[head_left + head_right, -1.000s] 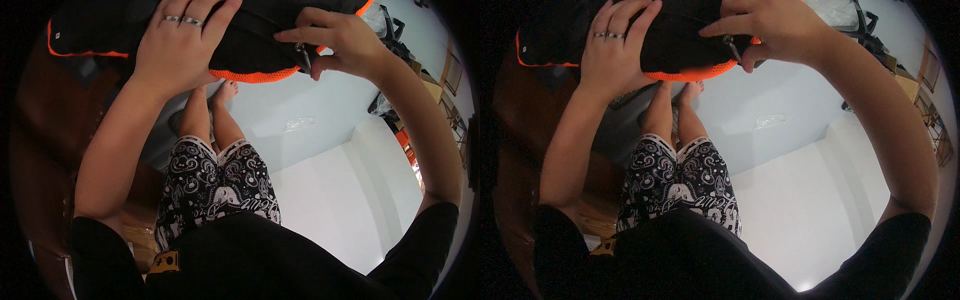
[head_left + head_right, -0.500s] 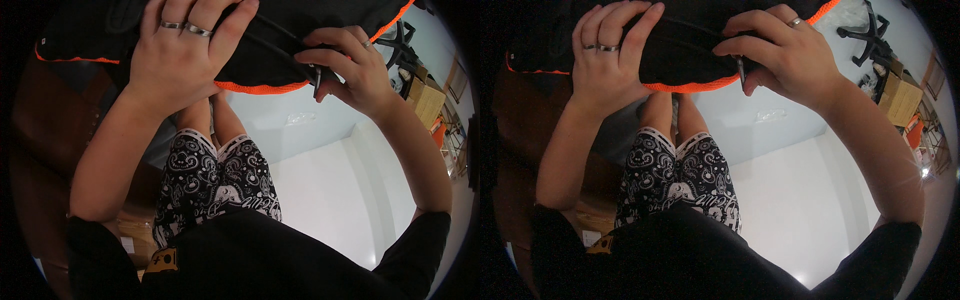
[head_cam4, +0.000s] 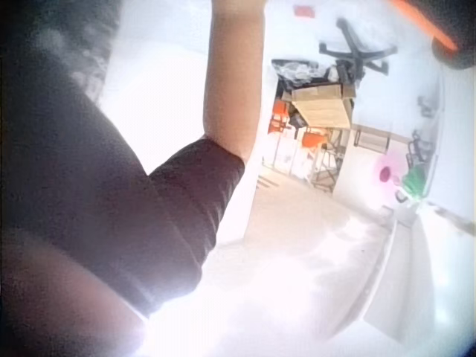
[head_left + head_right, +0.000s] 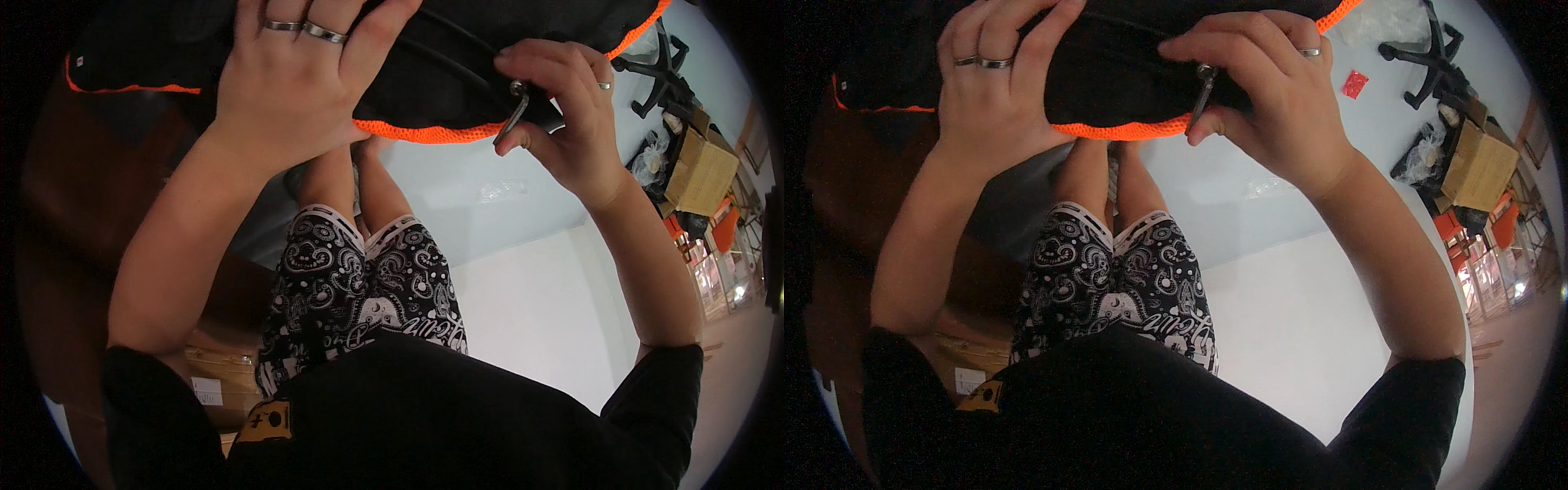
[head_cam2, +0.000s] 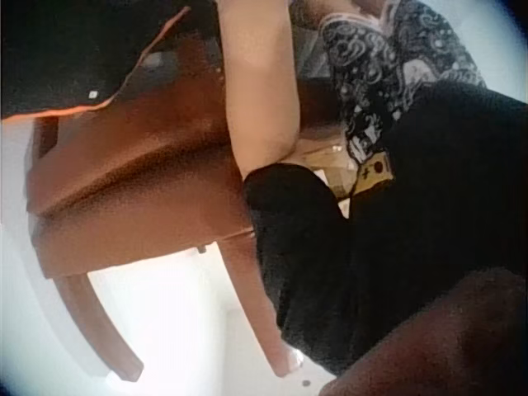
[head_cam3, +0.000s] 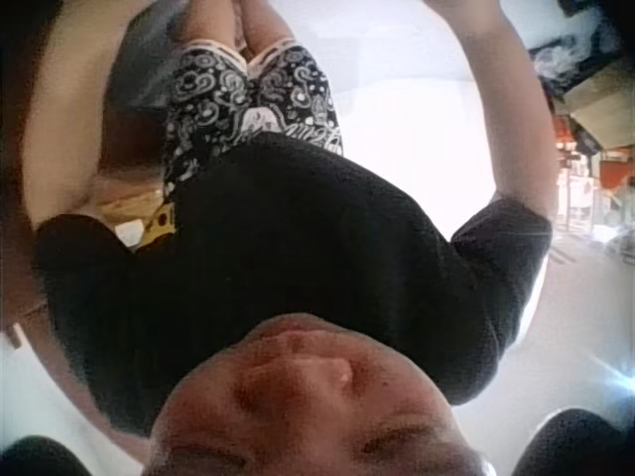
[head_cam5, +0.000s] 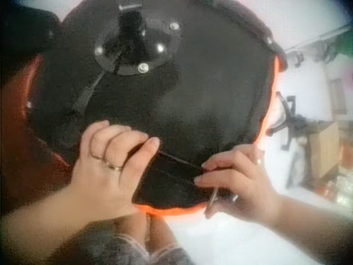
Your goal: The person assembles a black bag with orange trim by inserting and tightening multiple metal fasteners into the fabric. They use a small metal tool to secure each fastener, working systematically around the bag's perimeter.
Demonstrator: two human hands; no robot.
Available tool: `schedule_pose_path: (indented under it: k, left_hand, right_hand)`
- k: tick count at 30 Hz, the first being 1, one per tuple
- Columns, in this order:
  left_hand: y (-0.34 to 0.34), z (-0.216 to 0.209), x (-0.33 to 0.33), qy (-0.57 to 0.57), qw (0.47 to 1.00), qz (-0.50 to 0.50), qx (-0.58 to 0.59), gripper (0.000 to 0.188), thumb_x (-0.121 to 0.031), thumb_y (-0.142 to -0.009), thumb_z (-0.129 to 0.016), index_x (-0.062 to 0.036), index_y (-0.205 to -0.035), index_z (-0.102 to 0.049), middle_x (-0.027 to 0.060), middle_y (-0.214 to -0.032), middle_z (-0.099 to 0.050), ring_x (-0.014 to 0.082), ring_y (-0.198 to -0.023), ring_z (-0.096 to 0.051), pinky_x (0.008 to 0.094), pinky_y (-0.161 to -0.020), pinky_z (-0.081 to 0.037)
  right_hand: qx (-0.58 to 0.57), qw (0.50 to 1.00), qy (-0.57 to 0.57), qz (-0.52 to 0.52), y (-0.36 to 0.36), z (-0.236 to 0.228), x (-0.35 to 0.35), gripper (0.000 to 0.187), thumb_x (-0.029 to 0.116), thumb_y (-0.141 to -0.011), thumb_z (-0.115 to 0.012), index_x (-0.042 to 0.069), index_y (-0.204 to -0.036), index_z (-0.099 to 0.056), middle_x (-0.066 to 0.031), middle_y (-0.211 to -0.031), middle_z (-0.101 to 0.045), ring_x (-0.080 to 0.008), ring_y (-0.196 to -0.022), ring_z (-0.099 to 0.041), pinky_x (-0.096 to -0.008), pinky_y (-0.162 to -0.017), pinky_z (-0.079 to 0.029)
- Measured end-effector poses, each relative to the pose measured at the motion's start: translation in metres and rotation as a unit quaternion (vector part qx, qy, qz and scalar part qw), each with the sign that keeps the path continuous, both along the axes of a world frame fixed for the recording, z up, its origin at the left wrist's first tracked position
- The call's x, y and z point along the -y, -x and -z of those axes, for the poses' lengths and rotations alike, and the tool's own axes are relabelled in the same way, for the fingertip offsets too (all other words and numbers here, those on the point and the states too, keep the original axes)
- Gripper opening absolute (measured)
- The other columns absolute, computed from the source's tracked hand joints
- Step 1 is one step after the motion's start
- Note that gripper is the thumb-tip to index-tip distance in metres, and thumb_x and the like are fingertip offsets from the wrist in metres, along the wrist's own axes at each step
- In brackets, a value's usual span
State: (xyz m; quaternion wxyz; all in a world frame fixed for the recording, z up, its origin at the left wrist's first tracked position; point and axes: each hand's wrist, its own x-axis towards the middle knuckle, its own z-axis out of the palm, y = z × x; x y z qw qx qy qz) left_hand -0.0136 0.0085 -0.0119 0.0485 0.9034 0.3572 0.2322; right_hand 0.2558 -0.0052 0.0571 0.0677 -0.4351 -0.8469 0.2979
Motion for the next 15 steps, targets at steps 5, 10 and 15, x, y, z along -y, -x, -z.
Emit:
schedule_pose_path:
  k: [5, 10, 15]
  left_hand:
    - [-0.004, -0.031, 0.031, 0.192, 0.978, -0.034, -0.077, 0.087, -0.043, -0.066, -0.076, -0.0075, -0.14, -0.045, 0.0113, -0.14, -0.042, 0.0324, -0.133, -0.035, 0.0522, -0.114, -0.026]
    - [0.013, -0.062, 0.099, 0.324, 0.943, -0.077, -0.002, 0.084, -0.031, -0.064, -0.081, -0.0117, -0.139, -0.048, 0.0137, -0.144, -0.041, 0.0367, -0.135, -0.034, 0.0548, -0.112, -0.028]
    - [0.079, -0.041, 0.156, 0.241, 0.933, -0.241, 0.12, 0.07, -0.035, -0.073, -0.08, -0.0114, -0.133, -0.052, 0.0147, -0.131, -0.049, 0.0379, -0.124, -0.042, 0.0515, -0.102, -0.036]
  right_hand:
    - [0.039, 0.999, -0.004, -0.006, -0.004, -0.012, 0.013, 0.019, 0.035, -0.061, -0.079, 0.03, -0.078, -0.07, 0.0055, -0.124, -0.059, -0.0245, -0.113, -0.051, -0.0423, -0.092, -0.039]
    - [0.036, 0.989, 0.006, -0.14, 0.022, -0.029, 0.017, 0.014, 0.021, -0.064, -0.077, 0.023, -0.073, -0.067, 0.0018, -0.123, -0.06, -0.0231, -0.115, -0.053, -0.0396, -0.092, -0.041]
    - [-0.005, 0.993, 0.069, -0.098, 0.061, -0.031, 0.05, 0.016, 0.021, -0.071, -0.077, 0.015, -0.081, -0.065, -0.0009, -0.099, -0.065, -0.0205, -0.097, -0.06, -0.0389, -0.089, -0.046]
